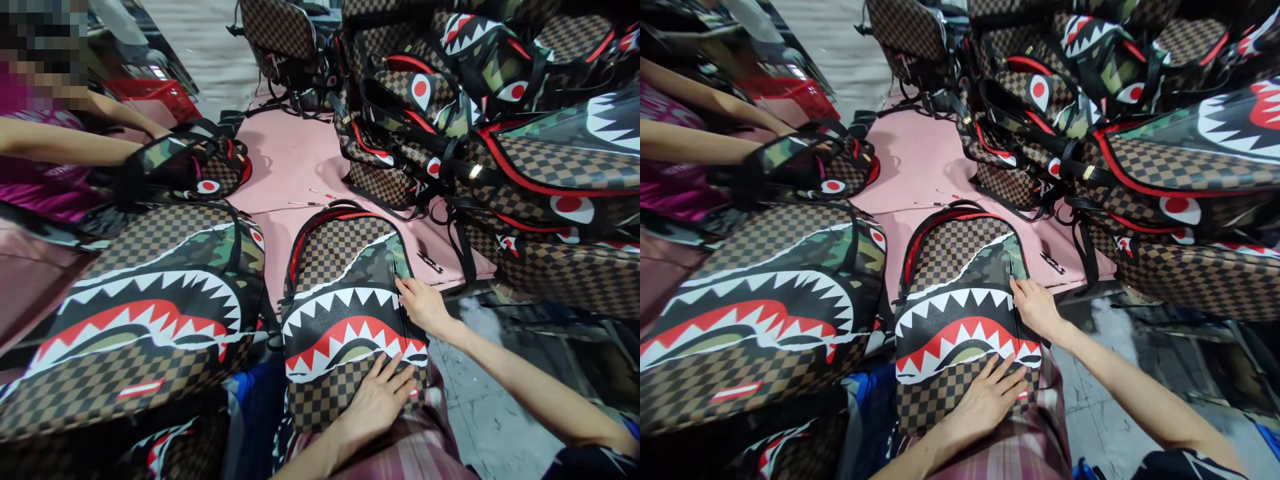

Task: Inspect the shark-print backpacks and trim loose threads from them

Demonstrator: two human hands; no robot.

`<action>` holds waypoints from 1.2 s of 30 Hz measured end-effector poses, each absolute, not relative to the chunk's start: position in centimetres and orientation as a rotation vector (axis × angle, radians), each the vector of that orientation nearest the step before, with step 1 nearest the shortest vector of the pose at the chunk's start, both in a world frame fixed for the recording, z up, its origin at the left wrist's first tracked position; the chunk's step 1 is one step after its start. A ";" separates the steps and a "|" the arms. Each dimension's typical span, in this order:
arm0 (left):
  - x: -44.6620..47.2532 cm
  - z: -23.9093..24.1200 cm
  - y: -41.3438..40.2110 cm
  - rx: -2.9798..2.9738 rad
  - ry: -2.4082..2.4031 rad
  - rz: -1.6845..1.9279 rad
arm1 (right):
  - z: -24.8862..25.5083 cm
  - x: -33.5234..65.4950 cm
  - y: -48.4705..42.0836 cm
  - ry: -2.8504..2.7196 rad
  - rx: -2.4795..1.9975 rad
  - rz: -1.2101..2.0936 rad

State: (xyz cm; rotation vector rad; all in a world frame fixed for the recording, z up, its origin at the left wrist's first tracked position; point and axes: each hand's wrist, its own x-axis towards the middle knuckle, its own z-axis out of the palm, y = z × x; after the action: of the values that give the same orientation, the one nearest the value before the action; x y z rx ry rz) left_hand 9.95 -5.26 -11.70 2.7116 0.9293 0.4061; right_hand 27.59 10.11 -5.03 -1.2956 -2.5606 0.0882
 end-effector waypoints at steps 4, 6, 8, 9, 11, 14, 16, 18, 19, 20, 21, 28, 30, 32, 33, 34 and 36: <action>10.2 -10.4 -4.7 2.711 0.933 0.392 | -6.1 30.3 9.2 -2.220 -1.281 0.294; 10.5 -9.6 -3.8 2.661 0.975 0.344 | -6.1 31.4 9.6 -2.024 -1.366 0.319; 11.2 -9.2 -2.8 2.623 1.032 0.294 | -6.1 31.5 10.0 -2.021 -1.367 0.355; 11.6 -9.2 -2.3 2.615 1.051 0.275 | -6.1 31.2 10.2 -2.080 -1.328 0.389; 12.4 -9.5 -1.6 2.614 1.046 0.232 | -6.4 30.0 10.5 -2.187 -1.249 0.447; 13.3 -9.9 -1.3 2.588 1.049 0.168 | -6.9 28.3 11.0 -2.191 -1.218 0.468; 13.2 -9.7 -1.6 2.541 1.048 0.156 | -7.3 28.2 11.8 -2.162 -1.189 0.504; 12.1 -9.0 -2.0 2.468 0.940 0.187 | -7.8 29.3 13.1 -2.033 -1.229 0.517; 11.2 -8.5 -2.1 2.413 0.847 0.223 | -8.3 30.3 13.8 -1.937 -1.297 0.497; 9.9 -8.0 -2.1 2.341 0.772 0.271 | -9.0 31.3 14.7 -1.847 -1.390 0.462; 8.3 -7.5 -1.9 2.253 0.758 0.329 | -9.8 32.5 15.5 -1.782 -1.497 0.424; -3.2 -5.1 6.8 1.721 1.852 0.735 | -14.7 36.0 19.6 -1.648 -1.868 0.670; -4.2 -5.2 10.0 1.748 1.865 0.686 | -14.4 35.9 20.4 -1.579 -1.848 0.770; -4.0 -5.8 12.5 1.751 1.917 0.610 | -13.4 35.8 20.9 -1.493 -1.804 0.920; -3.7 -6.1 13.4 1.732 1.984 0.569 | -12.8 35.8 20.9 -1.449 -1.767 1.006; -3.3 -6.4 14.2 1.708 2.058 0.522 | -12.2 35.7 20.7 -1.407 -1.720 1.092; -2.6 -6.9 15.0 1.652 2.198 0.429 | -11.1 35.3 19.7 -1.329 -1.609 1.246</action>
State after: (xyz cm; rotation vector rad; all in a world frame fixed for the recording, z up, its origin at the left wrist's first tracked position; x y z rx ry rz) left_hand -2.59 15.01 -6.88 1.6516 2.1980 0.4288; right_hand 35.32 19.72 -11.13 -1.6090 -1.3291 1.2465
